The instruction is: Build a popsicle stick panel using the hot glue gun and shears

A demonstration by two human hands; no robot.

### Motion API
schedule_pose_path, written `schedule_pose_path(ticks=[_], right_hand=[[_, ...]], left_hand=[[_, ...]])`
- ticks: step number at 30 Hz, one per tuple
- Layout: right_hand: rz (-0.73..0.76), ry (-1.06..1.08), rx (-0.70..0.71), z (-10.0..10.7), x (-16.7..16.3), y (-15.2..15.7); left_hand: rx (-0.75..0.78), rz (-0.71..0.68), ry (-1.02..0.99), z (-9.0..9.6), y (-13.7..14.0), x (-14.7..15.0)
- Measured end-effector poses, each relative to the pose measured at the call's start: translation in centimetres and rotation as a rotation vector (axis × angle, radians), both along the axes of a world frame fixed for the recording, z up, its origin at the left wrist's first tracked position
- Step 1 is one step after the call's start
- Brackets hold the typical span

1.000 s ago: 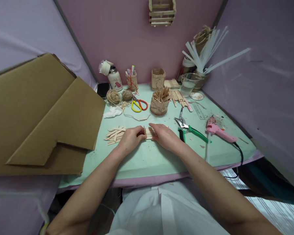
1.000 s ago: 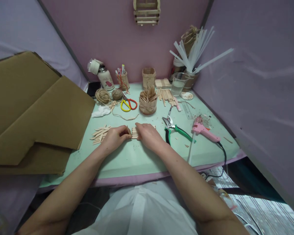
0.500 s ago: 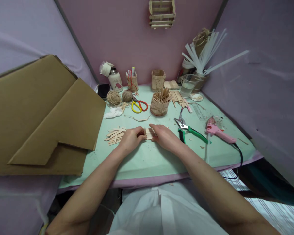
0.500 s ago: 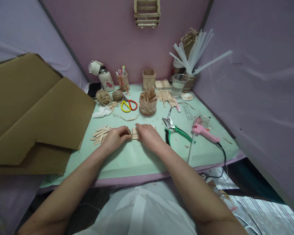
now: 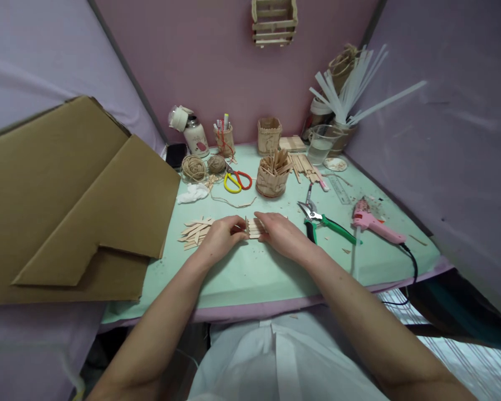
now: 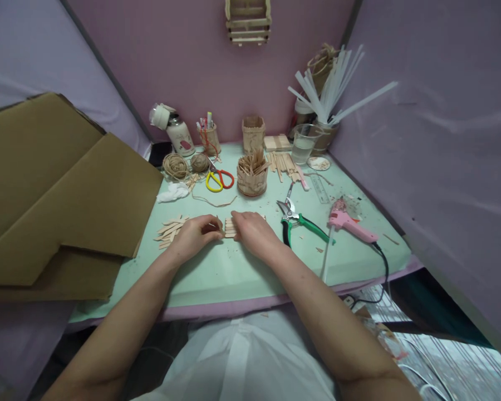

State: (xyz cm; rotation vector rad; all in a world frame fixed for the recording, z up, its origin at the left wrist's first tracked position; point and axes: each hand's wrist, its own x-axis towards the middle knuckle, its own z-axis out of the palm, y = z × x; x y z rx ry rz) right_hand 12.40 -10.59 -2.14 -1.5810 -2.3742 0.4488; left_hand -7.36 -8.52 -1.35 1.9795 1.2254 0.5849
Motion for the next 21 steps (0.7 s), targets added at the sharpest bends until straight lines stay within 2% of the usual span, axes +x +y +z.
schedule_pose_path(ticks=[6, 21], right_hand=[[0.011, 0.005, 0.003, -0.08, 0.1, -0.05], [0.024, 0.021, 0.029, -0.15, 0.11, 0.0]], left_hand=[[-0.023, -0.05, 0.065, 0.01, 0.37, -0.4], [-0.006, -0.087, 0.06, -0.18, 0.22, 0.0]])
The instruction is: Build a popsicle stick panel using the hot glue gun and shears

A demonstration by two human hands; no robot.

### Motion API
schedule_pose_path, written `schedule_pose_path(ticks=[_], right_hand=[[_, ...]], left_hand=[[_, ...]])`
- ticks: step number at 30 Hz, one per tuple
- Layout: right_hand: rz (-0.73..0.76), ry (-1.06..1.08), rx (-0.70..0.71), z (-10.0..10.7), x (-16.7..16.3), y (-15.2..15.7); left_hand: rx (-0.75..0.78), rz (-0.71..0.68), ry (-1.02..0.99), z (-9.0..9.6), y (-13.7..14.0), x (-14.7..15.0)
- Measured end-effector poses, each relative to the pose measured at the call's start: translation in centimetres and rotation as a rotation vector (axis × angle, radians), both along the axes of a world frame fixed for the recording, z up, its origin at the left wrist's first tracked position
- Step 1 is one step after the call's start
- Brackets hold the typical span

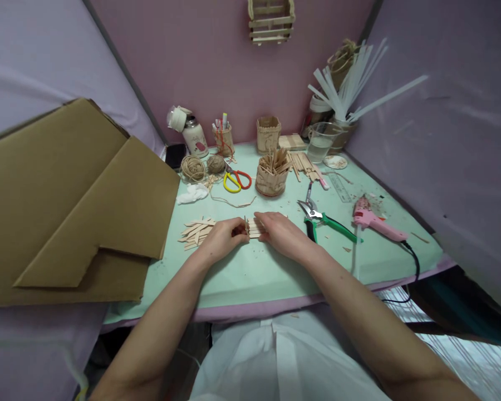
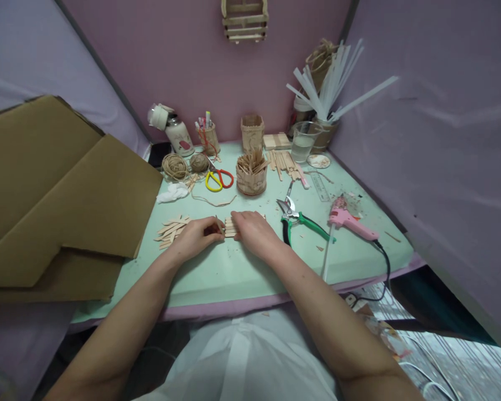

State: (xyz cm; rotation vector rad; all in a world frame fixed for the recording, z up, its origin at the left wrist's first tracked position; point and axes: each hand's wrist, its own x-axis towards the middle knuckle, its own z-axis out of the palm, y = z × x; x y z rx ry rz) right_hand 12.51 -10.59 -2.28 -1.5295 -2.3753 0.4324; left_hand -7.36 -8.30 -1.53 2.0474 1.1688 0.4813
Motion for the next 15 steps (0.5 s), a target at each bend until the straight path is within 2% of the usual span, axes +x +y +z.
schedule_pose_path(ticks=[8, 15], right_hand=[[0.013, 0.004, 0.003, 0.0, -0.01, 0.03], [0.015, -0.006, 0.007, 0.23, -0.09, -0.01]], left_hand=[[0.037, -0.06, 0.022, 0.31, 0.02, -0.03], [0.071, -0.038, 0.064, 0.51, -0.02, 0.05]])
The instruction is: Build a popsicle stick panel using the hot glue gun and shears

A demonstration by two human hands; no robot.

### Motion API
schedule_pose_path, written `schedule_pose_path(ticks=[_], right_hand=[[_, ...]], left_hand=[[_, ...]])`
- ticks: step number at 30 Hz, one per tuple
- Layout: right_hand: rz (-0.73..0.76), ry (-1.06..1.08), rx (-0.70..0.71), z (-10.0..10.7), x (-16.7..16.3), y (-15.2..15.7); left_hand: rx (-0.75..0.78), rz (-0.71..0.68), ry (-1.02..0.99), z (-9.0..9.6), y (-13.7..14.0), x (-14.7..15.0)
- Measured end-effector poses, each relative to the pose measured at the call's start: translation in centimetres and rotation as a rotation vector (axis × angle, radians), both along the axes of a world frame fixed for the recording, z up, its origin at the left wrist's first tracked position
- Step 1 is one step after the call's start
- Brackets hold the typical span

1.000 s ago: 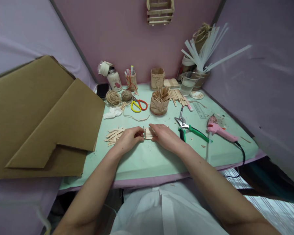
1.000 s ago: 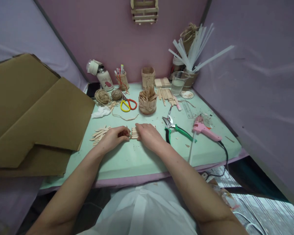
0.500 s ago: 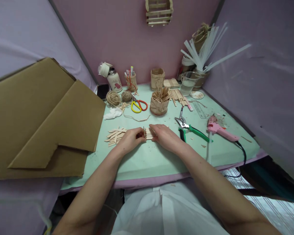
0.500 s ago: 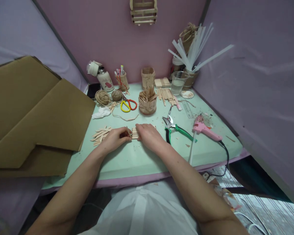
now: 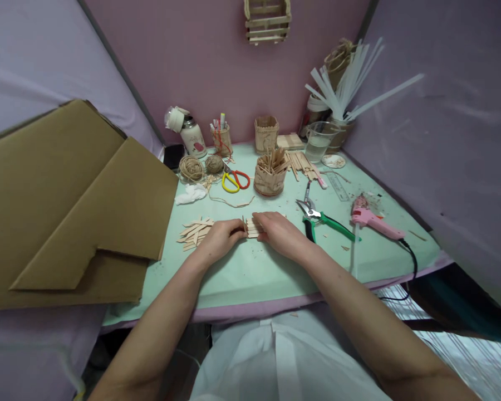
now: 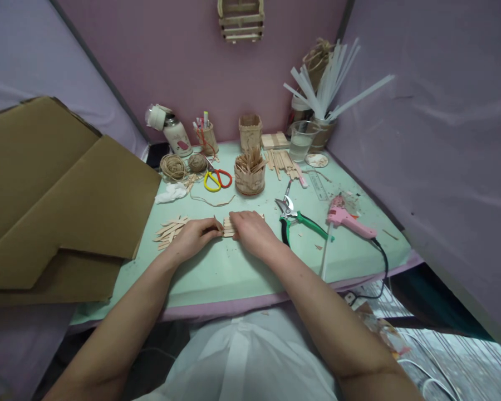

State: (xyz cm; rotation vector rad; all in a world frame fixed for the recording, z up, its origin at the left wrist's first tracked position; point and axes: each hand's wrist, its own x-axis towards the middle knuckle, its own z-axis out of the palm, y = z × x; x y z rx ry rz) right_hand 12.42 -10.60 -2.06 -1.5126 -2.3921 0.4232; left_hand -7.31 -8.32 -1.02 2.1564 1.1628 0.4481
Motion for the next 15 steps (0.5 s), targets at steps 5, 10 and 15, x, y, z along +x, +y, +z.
schedule_pose_path(ticks=[5, 10, 15], right_hand=[[-0.009, -0.006, 0.005, -0.42, -0.01, 0.15], [-0.012, -0.007, 0.014, -0.6, 0.0, 0.16], [-0.012, -0.006, 0.02, -0.58, 0.0, 0.05]], left_hand=[[0.014, 0.007, 0.018, 0.24, -0.19, 0.18], [0.02, 0.011, -0.016, -0.06, -0.15, 0.15], [0.009, 0.022, -0.018, -0.3, -0.04, 0.09]])
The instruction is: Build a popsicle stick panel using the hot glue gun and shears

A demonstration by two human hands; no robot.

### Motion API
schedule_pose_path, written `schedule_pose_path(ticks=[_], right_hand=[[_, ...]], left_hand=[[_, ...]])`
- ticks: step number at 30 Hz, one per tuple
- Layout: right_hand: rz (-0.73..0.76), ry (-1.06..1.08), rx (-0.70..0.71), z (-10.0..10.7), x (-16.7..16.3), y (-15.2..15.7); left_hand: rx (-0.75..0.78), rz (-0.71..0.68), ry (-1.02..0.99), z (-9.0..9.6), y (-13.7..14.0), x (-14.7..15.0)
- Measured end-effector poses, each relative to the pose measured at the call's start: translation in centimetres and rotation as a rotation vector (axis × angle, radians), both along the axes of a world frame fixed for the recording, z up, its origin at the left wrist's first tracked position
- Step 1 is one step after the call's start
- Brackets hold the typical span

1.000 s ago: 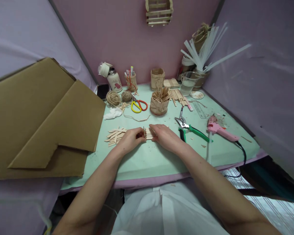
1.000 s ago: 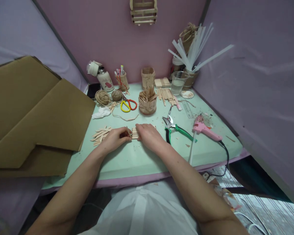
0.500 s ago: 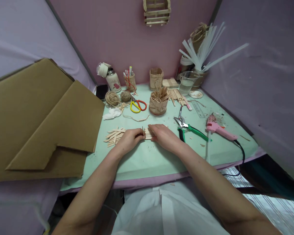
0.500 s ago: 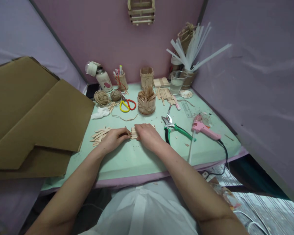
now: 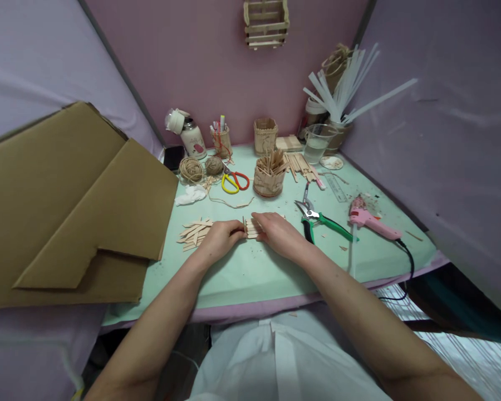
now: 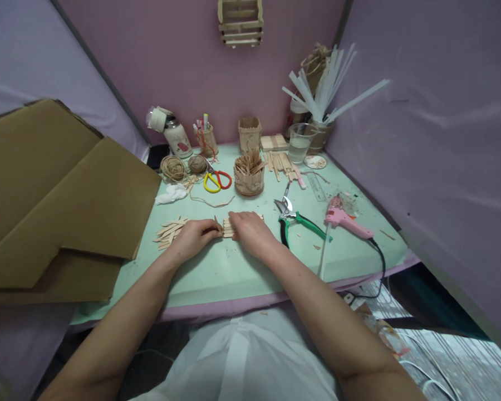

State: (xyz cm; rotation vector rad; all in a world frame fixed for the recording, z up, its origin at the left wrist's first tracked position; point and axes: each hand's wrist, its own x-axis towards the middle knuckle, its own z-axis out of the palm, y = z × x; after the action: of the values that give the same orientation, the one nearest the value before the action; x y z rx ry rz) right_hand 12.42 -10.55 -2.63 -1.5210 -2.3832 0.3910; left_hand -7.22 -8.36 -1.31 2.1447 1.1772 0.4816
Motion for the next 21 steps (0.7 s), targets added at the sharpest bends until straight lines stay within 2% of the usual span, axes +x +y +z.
schedule_pose_path(ticks=[13, 21], right_hand=[[-0.008, 0.004, 0.015, -0.13, -0.03, -0.03], [0.007, 0.006, 0.039, 0.17, 0.14, -0.5]], left_hand=[[-0.021, 0.022, -0.001, 0.02, 0.0, -0.09], [-0.047, -0.028, -0.014, -0.09, 0.38, -0.51]])
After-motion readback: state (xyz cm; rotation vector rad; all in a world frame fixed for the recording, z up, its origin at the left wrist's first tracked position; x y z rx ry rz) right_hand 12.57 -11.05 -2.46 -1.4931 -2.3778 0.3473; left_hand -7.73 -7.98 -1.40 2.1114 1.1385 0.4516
